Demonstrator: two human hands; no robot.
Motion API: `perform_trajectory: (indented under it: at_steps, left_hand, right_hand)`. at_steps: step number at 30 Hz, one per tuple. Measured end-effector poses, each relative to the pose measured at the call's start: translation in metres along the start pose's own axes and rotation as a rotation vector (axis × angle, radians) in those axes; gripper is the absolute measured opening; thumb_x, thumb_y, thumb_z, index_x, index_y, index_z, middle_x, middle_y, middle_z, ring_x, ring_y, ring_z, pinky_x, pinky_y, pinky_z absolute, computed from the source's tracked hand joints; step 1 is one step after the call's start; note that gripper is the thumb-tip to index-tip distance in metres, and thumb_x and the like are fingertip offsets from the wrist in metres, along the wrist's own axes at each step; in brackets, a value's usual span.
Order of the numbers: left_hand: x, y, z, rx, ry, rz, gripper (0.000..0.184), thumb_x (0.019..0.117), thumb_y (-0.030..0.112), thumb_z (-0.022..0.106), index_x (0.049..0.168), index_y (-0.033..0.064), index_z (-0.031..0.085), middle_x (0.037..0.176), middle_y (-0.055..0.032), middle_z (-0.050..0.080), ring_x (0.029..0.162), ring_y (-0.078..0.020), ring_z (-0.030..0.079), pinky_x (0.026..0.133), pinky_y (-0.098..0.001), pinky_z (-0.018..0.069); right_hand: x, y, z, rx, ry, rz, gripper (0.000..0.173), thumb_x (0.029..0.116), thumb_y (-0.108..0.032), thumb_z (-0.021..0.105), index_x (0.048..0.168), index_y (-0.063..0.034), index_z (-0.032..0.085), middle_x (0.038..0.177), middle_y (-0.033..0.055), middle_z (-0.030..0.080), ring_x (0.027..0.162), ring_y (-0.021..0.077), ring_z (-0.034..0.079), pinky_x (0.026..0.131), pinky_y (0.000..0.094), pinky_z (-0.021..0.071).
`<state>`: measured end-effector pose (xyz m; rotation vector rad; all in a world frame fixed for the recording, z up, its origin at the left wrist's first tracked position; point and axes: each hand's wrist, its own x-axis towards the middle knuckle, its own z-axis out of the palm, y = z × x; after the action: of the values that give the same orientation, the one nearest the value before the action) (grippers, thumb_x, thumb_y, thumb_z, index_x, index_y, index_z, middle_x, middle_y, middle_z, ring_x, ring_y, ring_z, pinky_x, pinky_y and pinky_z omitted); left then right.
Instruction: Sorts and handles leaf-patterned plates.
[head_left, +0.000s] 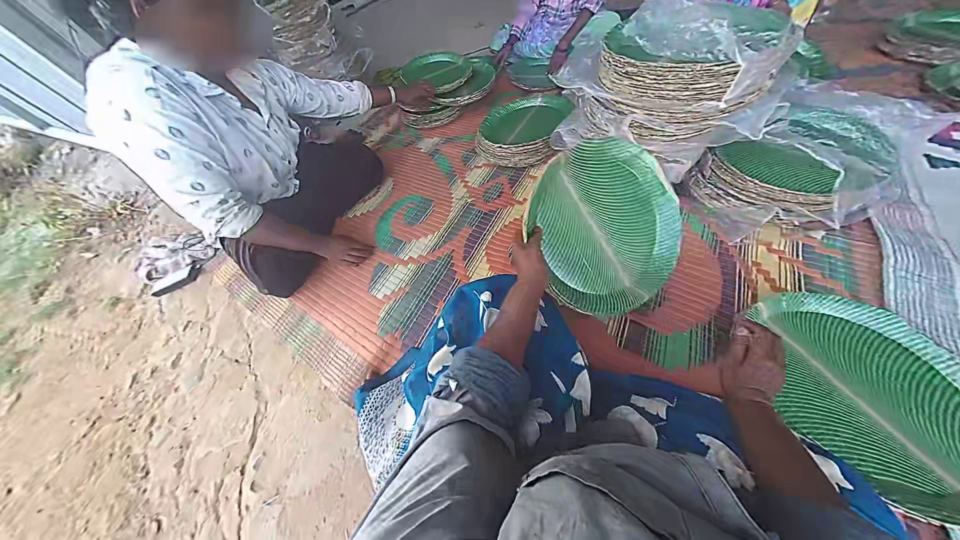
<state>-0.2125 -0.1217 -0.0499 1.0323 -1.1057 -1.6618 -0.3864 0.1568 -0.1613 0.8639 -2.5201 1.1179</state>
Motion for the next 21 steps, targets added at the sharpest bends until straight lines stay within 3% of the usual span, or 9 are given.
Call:
perform_trajectory:
  at_steps: [2,5,9,10,12,13,17,19,21]
  left_hand:
    - [0.005,0.029,-0.05,-0.166,0.136,0.121,0.041,0.1104,0.014,0.043,0.149,-0.0004,0.038,0.135,-0.0235,0.055,0.115,-0.0273,0.06,0.098,-0.0459,0.0522]
    - [0.003,0.052,-0.135,-0.247,0.433,0.217,0.044,0.1116,0.014,0.038,0.153,-0.0005,0.03,0.135,-0.0238,0.053,0.114,-0.0266,0.062,0.096,-0.0435,0.0541]
    - [-0.015,0.012,-0.246,-0.092,0.781,0.117,0.052,0.1133,0.023,0.036,0.157,-0.0038,0.026,0.152,-0.0268,0.044,0.134,-0.0314,0.052,0.11,-0.0464,0.0453]
    - [-0.025,-0.006,-0.271,0.033,0.788,0.064,0.051,0.1129,0.021,0.037,0.155,-0.0075,0.027,0.153,-0.0285,0.043,0.137,-0.033,0.049,0.112,-0.0477,0.0439]
    - [-0.05,-0.035,-0.309,0.368,0.686,-0.097,0.047,0.1106,0.02,0.042,0.146,-0.0106,0.042,0.147,-0.0313,0.048,0.136,-0.0378,0.051,0.108,-0.0526,0.0471]
    - [-0.057,-0.039,-0.311,0.331,0.65,-0.168,0.047,0.1124,0.023,0.037,0.149,-0.0075,0.04,0.15,-0.029,0.047,0.137,-0.0369,0.05,0.109,-0.0535,0.0468]
    - [-0.035,-0.04,-0.281,-0.354,0.672,-0.216,0.059,0.1118,0.046,0.018,0.158,0.0102,0.024,0.158,-0.0165,0.037,0.138,-0.0294,0.045,0.106,-0.0525,0.0441]
    - [-0.017,-0.048,-0.267,-0.415,0.605,-0.218,0.063,0.1112,0.05,0.018,0.16,0.0109,0.021,0.162,-0.0179,0.033,0.142,-0.0328,0.042,0.109,-0.0574,0.0424]
    - [0.0,-0.056,-0.247,-0.392,0.618,-0.205,0.06,0.1121,0.046,0.023,0.158,0.0071,0.027,0.158,-0.0188,0.037,0.139,-0.0331,0.046,0.107,-0.0545,0.0467]
  right_hand:
    - [0.0,-0.002,-0.001,-0.017,-0.041,0.076,0.044,0.1101,-0.018,0.037,0.132,0.0125,0.06,0.136,0.0393,0.057,0.13,0.0563,0.054,0.11,0.0641,0.0408]
    - [0.004,-0.004,-0.001,-0.036,-0.111,0.135,0.042,0.111,-0.016,0.038,0.134,0.0122,0.059,0.139,0.0398,0.055,0.13,0.0569,0.054,0.109,0.0658,0.0411]
    - [0.01,-0.003,-0.002,-0.095,-0.203,0.271,0.042,0.1123,-0.019,0.04,0.136,0.0104,0.058,0.142,0.0377,0.053,0.134,0.0539,0.052,0.11,0.0645,0.0409]
    - [0.012,-0.001,-0.002,-0.126,-0.241,0.32,0.042,0.1122,-0.019,0.041,0.137,0.0102,0.058,0.144,0.037,0.052,0.136,0.0529,0.051,0.11,0.0641,0.0405]
    - [0.014,0.002,-0.003,-0.185,-0.329,0.397,0.041,0.1118,-0.019,0.043,0.137,0.0093,0.058,0.147,0.0349,0.051,0.141,0.0508,0.046,0.113,0.064,0.0377]
    - [0.016,0.003,-0.004,-0.205,-0.359,0.439,0.04,0.1111,-0.019,0.044,0.136,0.0077,0.06,0.148,0.0328,0.051,0.143,0.049,0.045,0.114,0.0644,0.0367]
    - [0.017,0.003,-0.01,-0.242,-0.393,0.614,0.042,0.1082,-0.023,0.052,0.142,0.0011,0.056,0.156,0.0277,0.045,0.147,0.0462,0.039,0.113,0.0671,0.0343]
    - [0.018,0.004,-0.01,-0.29,-0.459,0.712,0.053,0.1071,-0.029,0.053,0.15,0.0018,0.047,0.16,0.0282,0.038,0.15,0.0458,0.034,0.115,0.0684,0.0309]
    - [0.018,0.005,-0.01,-0.348,-0.556,0.771,0.059,0.1077,-0.035,0.052,0.15,0.0042,0.045,0.159,0.0311,0.038,0.15,0.0465,0.035,0.116,0.0677,0.0322]
